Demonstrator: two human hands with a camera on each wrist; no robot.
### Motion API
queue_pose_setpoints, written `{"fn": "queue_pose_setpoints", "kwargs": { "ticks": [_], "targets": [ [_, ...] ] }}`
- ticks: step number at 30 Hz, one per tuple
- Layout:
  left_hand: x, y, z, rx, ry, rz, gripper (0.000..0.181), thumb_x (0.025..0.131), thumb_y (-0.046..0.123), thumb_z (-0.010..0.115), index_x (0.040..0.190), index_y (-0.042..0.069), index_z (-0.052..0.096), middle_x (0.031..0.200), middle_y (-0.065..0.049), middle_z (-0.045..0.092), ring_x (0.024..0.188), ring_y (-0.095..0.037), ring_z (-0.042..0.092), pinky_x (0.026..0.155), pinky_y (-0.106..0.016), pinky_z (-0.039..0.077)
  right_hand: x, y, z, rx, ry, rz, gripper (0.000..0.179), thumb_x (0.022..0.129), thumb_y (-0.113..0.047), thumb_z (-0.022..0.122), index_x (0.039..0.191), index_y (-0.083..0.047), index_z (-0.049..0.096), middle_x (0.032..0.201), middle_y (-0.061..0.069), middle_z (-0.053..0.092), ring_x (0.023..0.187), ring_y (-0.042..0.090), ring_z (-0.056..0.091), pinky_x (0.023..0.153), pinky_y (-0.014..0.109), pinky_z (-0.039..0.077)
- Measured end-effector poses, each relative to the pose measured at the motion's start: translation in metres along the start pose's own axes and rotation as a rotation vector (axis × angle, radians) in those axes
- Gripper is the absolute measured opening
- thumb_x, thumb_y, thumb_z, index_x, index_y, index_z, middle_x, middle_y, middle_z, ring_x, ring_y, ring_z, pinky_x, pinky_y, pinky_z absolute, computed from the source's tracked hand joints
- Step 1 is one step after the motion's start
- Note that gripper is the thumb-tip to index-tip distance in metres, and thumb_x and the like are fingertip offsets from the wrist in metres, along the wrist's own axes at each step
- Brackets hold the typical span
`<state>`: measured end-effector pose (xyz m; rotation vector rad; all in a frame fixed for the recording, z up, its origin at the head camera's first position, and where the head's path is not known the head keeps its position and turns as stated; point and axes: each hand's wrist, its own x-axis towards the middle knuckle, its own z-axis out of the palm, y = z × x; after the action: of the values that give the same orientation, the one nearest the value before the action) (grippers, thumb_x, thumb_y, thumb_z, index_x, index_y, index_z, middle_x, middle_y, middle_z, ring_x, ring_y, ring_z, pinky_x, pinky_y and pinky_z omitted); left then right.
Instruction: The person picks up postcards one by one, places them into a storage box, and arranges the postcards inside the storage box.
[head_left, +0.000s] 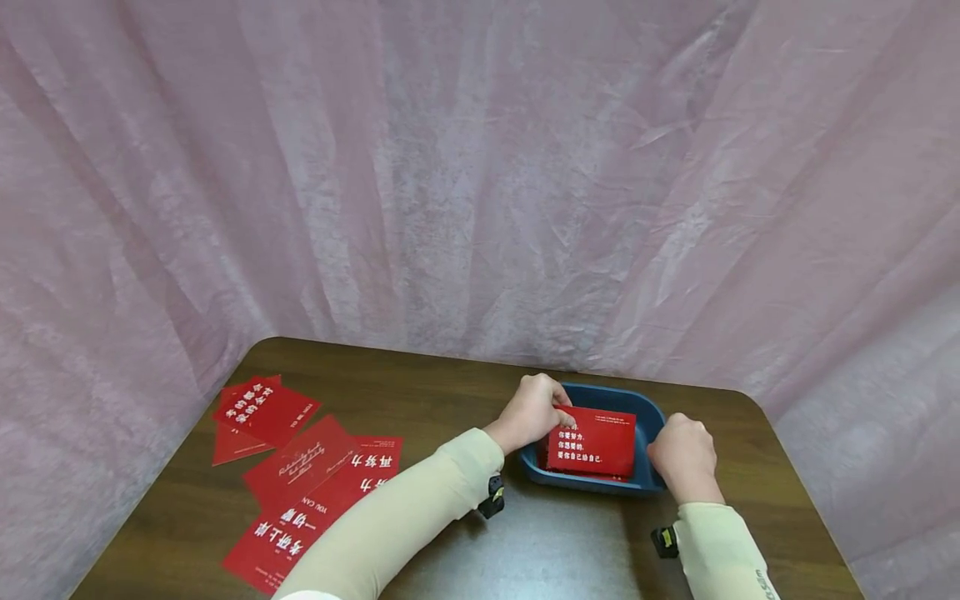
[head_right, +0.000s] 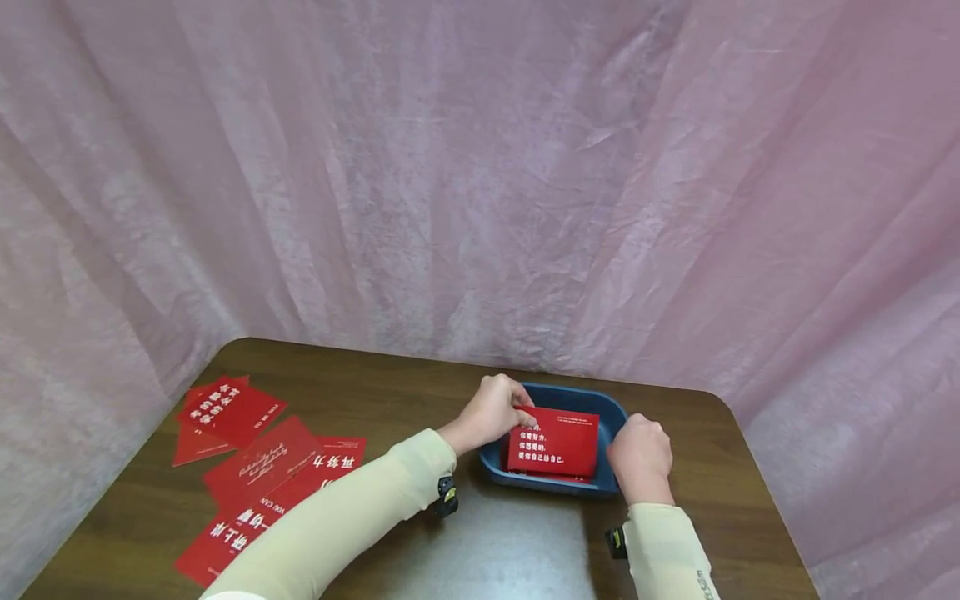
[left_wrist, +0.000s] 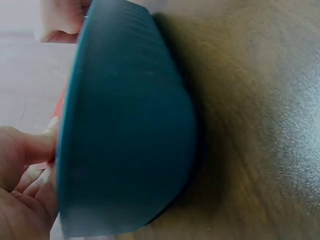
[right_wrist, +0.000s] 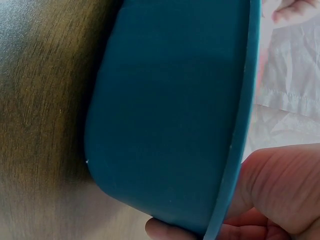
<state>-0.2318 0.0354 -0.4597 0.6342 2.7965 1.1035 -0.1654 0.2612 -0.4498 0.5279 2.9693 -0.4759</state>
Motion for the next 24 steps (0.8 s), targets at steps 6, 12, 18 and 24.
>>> {"fn": "queue_pose_setpoints", "kwargs": {
  "ticks": [6,12,18,24],
  "targets": [
    [-0.001,-0.001,0.008,0.044,-0.024,-0.028,0.011,0.072,0.023,0.081,0.079,0.018,0.073,0.081,0.008,0.07,0.078,-0.004,0.058,0.063,-0.017,0.048,-0.002,0.0,0.0,0.01,-0.002,-0.002,0.029,0.074,-0.015,0.068,0.086,0.011,0.06,0.072,0.024,0.061,0.056,0.03,0.056,0.048,0.043,0.051],
    [0.0,-0.003,0.014,0.156,-0.036,-0.023,0.015,0.075,0.024,0.078,0.086,0.015,0.073,0.089,0.004,0.07,0.082,-0.005,0.06,0.064,-0.016,0.049,-0.002,-0.001,0.0,0.007,0.011,-0.007,0.028,0.075,-0.014,0.065,0.085,0.011,0.06,0.075,0.027,0.061,0.058,0.033,0.057,0.047,0.043,0.05],
    [-0.001,-0.003,0.02,0.24,-0.07,-0.031,0.02,0.078,0.026,0.076,0.094,0.014,0.072,0.09,0.003,0.071,0.076,-0.004,0.062,0.063,-0.018,0.051,-0.003,-0.001,0.0,0.012,0.013,-0.006,0.025,0.076,-0.013,0.063,0.083,0.011,0.06,0.074,0.027,0.061,0.058,0.033,0.057,0.046,0.042,0.049],
    [-0.003,-0.001,0.023,0.341,-0.106,-0.02,0.016,0.08,0.029,0.073,0.076,0.016,0.066,0.065,0.005,0.061,0.06,-0.003,0.056,0.053,-0.02,0.047,-0.002,-0.001,0.0,0.003,0.015,-0.004,0.027,0.076,-0.012,0.062,0.086,0.012,0.059,0.078,0.03,0.061,0.06,0.036,0.058,0.046,0.043,0.049]
  ]
}}
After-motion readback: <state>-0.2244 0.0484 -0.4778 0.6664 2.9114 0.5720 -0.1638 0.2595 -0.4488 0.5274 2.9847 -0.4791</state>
